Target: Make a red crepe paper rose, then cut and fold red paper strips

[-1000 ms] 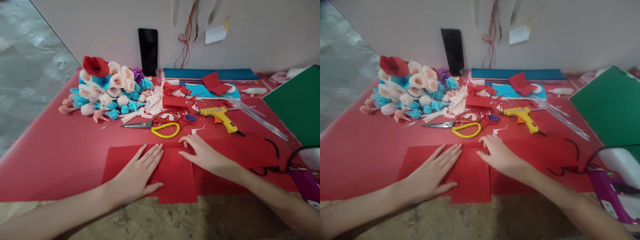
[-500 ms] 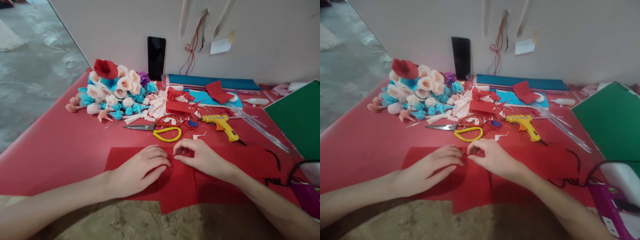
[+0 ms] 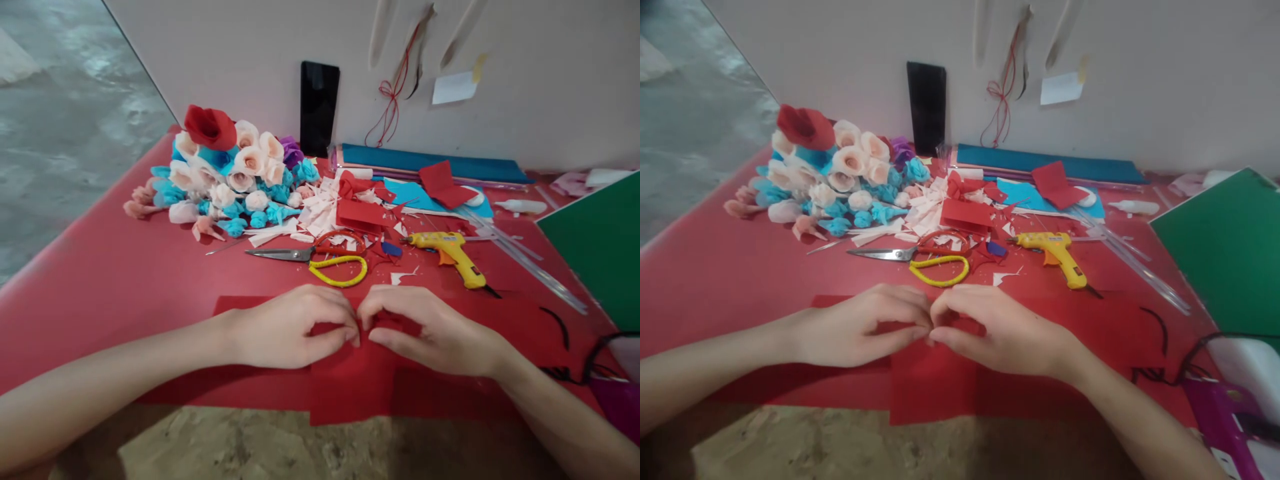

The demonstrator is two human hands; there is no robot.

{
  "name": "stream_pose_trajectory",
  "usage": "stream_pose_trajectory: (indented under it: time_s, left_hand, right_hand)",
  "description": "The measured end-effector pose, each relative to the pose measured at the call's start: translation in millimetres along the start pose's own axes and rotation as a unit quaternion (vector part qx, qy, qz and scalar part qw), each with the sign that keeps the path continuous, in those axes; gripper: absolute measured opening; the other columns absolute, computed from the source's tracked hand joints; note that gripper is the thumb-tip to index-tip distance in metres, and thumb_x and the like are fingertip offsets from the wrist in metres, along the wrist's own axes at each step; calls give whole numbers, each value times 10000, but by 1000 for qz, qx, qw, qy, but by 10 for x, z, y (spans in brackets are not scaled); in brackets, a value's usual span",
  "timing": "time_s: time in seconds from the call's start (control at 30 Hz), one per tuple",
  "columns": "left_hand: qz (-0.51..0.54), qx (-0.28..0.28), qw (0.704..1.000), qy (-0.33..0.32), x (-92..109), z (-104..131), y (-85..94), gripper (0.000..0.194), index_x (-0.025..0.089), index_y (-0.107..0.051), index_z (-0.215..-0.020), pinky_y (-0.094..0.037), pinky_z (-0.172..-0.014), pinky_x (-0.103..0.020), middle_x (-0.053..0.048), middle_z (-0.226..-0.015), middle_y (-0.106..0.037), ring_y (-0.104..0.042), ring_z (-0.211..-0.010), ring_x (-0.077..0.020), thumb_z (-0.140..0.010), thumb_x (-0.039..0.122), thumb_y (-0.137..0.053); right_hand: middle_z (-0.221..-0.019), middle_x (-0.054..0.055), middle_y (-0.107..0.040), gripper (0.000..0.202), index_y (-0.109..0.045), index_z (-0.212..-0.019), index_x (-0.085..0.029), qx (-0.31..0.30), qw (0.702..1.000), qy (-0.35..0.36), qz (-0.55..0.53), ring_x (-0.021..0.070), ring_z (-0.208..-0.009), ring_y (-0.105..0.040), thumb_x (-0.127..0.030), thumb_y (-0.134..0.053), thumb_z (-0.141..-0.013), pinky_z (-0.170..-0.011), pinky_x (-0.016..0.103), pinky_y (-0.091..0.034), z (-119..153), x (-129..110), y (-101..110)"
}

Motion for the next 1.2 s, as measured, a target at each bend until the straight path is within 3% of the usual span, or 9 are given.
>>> stream_pose_trajectory:
  time_s: [0.2,0.4,0.5,0.57,0.67,0.73,0.87,1.07,1.2]
  left_hand:
    - [32,-27,999,2,30,-9,17,219,91,-655,-837,-476,-750,-188,-77,-829,-678,-614,-785,-116,-876,103,-440]
    - [19,-5,1000,10,84,4,174,230,85,-661,-810,-454,-773,-155,-59,-815,-671,-601,-787,-93,-874,76,-440]
    - [23,20,999,10,80,5,219,226,88,-661,-792,-455,-780,-150,-43,-795,-668,-604,-776,-84,-870,73,-450]
    - [22,31,999,14,60,3,219,220,98,-660,-807,-460,-765,-137,-30,-802,-668,-608,-761,-73,-868,69,-451]
    - [6,64,998,18,31,7,229,208,114,-653,-862,-453,-751,-103,-13,-854,-671,-613,-776,-52,-870,68,-451]
    - [-11,90,996,15,23,18,257,205,123,-646,-881,-442,-769,-93,-5,-891,-671,-610,-815,-49,-864,59,-452]
    - [-34,86,996,13,40,38,306,307,152,-625,-966,-428,-817,-99,13,-975,-669,-604,-877,-52,-815,-20,-420]
    - [-21,22,999,13,98,15,205,193,124,-616,-997,-458,-781,-132,-26,-954,-670,-622,-844,-80,-888,116,-458]
    - [7,5,1000,9,88,-1,125,217,97,-630,-937,-454,-788,-126,-39,-915,-674,-623,-831,-74,-902,91,-416]
  right_hand:
    - [-754,47,-590,167,-553,-779,-136,27,993,116,0,92,-719,-520,-118,-423,-882,-677,211,-430,-11,-58,-32]
    - [-657,15,-548,165,-511,-691,-159,39,989,134,42,91,-631,-477,-87,-466,-832,-612,227,-400,71,-31,148]
    - [-637,-13,-513,192,-489,-658,-173,125,985,115,28,76,-602,-468,-93,-466,-830,-593,211,-398,109,1,312]
    - [-752,3,-560,183,-525,-684,-176,181,979,94,30,82,-699,-529,-129,-469,-852,-665,209,-430,113,16,369]
    - [-1026,56,-602,145,-630,-810,-183,138,984,96,64,124,-917,-574,-207,-502,-874,-785,239,-451,77,9,300]
    - [-921,48,-631,155,-651,-844,-181,122,984,96,87,105,-805,-581,-198,-501,-878,-694,208,-456,56,0,238]
    - [-629,-29,-573,208,-620,-762,-172,199,972,76,95,47,-543,-475,-91,-461,-870,-541,154,-392,57,-36,212]
    - [-652,-38,-576,177,-601,-770,-159,147,984,87,48,24,-582,-485,-94,-468,-869,-561,125,-380,67,-82,103]
    - [-700,-30,-592,158,-566,-782,-160,123,988,80,45,27,-617,-508,-107,-456,-881,-589,131,-399,75,-77,20]
Point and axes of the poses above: each hand's wrist, its own z-axis away from the middle knuckle, its own y-axis out of the back of the hand, x = y × z, the point moved 3 cm from there along -z, towards the middle knuckle
